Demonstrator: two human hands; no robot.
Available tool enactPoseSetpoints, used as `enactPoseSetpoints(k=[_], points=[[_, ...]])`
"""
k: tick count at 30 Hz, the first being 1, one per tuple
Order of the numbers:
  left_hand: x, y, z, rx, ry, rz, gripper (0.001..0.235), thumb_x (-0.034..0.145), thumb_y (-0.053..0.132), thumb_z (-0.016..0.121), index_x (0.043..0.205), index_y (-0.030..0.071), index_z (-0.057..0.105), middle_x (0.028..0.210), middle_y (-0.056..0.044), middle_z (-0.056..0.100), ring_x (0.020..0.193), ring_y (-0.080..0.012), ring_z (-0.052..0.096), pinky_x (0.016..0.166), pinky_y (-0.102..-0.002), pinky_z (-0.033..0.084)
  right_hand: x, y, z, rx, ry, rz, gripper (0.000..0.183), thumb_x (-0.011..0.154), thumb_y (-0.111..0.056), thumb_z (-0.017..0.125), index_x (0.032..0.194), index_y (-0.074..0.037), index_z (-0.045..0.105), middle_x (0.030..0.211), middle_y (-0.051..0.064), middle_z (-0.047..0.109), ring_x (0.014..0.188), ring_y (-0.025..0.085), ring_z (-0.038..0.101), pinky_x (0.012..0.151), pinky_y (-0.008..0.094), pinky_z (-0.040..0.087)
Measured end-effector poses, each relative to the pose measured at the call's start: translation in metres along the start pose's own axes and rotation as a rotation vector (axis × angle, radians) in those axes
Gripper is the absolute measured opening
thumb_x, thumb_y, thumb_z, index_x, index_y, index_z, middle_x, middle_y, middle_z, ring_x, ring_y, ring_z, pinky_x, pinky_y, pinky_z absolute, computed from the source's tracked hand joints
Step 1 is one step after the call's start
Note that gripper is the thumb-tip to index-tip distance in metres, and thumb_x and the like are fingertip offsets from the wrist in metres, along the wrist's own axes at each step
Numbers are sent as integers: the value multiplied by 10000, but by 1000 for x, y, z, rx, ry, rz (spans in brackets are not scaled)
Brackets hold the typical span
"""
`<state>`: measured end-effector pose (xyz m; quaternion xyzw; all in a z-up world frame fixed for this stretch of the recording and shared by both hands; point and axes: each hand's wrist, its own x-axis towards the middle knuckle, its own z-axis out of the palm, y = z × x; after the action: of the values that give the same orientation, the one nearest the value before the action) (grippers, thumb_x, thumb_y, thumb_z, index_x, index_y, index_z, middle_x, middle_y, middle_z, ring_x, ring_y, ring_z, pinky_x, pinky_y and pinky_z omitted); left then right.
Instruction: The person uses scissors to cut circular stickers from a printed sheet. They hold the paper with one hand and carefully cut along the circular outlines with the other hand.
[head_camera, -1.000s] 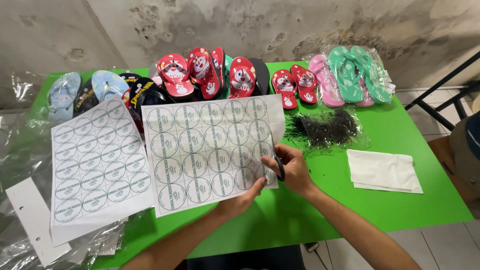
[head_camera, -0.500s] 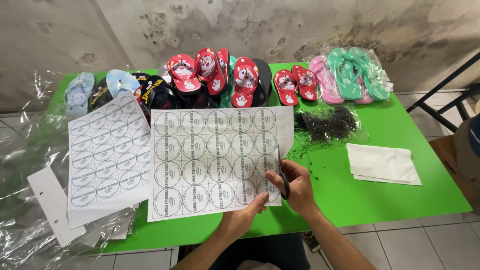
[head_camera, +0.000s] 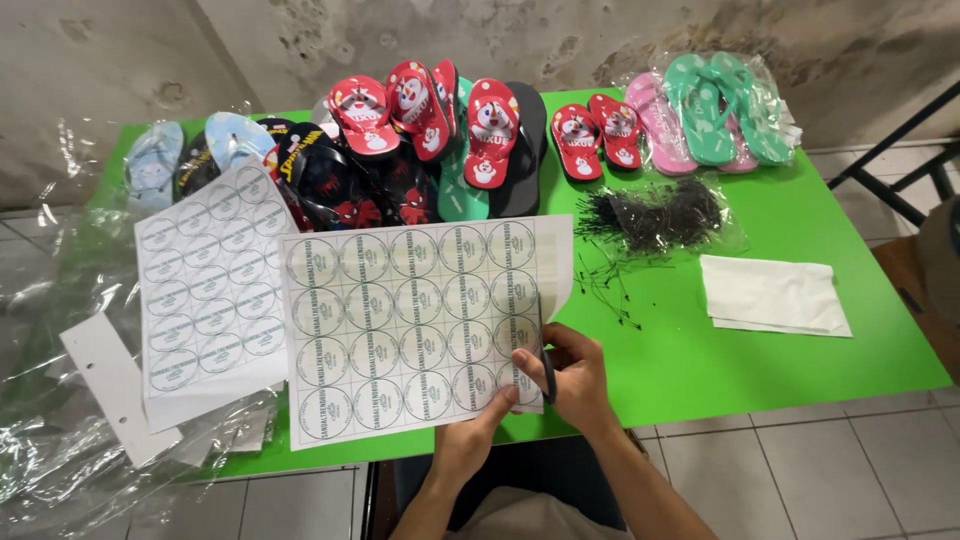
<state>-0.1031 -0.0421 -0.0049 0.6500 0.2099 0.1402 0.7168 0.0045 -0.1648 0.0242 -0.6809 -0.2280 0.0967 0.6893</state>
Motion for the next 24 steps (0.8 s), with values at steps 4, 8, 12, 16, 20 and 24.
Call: enactPoseSetpoints(k=[4, 8, 12, 16, 20, 24], points=[[-2, -2, -3, -4, -6, -32, 634, 820, 318, 788, 1392, 98, 625, 1429, -85, 678, 1358, -244, 610, 1200, -356, 397, -5, 12, 3, 28, 19, -13, 276, 804, -206, 826, 945, 15, 738, 877, 127, 804, 640, 166, 734, 540, 271, 648], [-2, 1, -2, 28, -20, 36, 587, 844, 308, 769, 1370, 81, 638, 1415, -95, 678, 1348, -248, 609, 1202, -359, 382, -5, 15, 2, -15, 36, -42, 251, 835, -252, 823, 843, -24, 719, 673, -3, 658, 479, 41, 450, 381, 217, 343], [-5, 13, -1, 18, -21, 53, 602, 858, 306, 752, 1393, 71, 603, 1432, -116, 652, 1358, -259, 597, 1195, -373, 392, -5, 14, 1, -34, 16, -58, 254, 849, -258, 818, 786, -60, 672, 590, -60, 523, 457, 23, 376, 368, 225, 259], [-3, -6, 0, 4, 72, 65, 676, 821, 248, 799, 1421, 44, 567, 1469, -141, 620, 1380, -263, 573, 1202, -362, 376, -6, 15, 2, -16, 4, -70, 245, 818, -244, 833, 811, -35, 705, 653, -5, 659, 474, 46, 493, 373, 220, 388], [-6, -4, 2, -11, 84, 58, 603, 809, 270, 819, 1342, 52, 640, 1363, -117, 701, 1297, -249, 643, 1163, -350, 427, -7, 15, 4, -15, 31, -56, 248, 827, -229, 818, 852, -5, 714, 741, 51, 695, 546, 92, 545, 454, 248, 451], [-5, -12, 3, -85, 70, 112, 553, 816, 221, 825, 1317, 51, 666, 1313, -117, 738, 1250, -258, 689, 1127, -361, 504, -9, 13, 8, 12, 82, -22, 258, 812, -198, 845, 773, -24, 658, 604, -8, 616, 510, 42, 452, 421, 235, 360]])
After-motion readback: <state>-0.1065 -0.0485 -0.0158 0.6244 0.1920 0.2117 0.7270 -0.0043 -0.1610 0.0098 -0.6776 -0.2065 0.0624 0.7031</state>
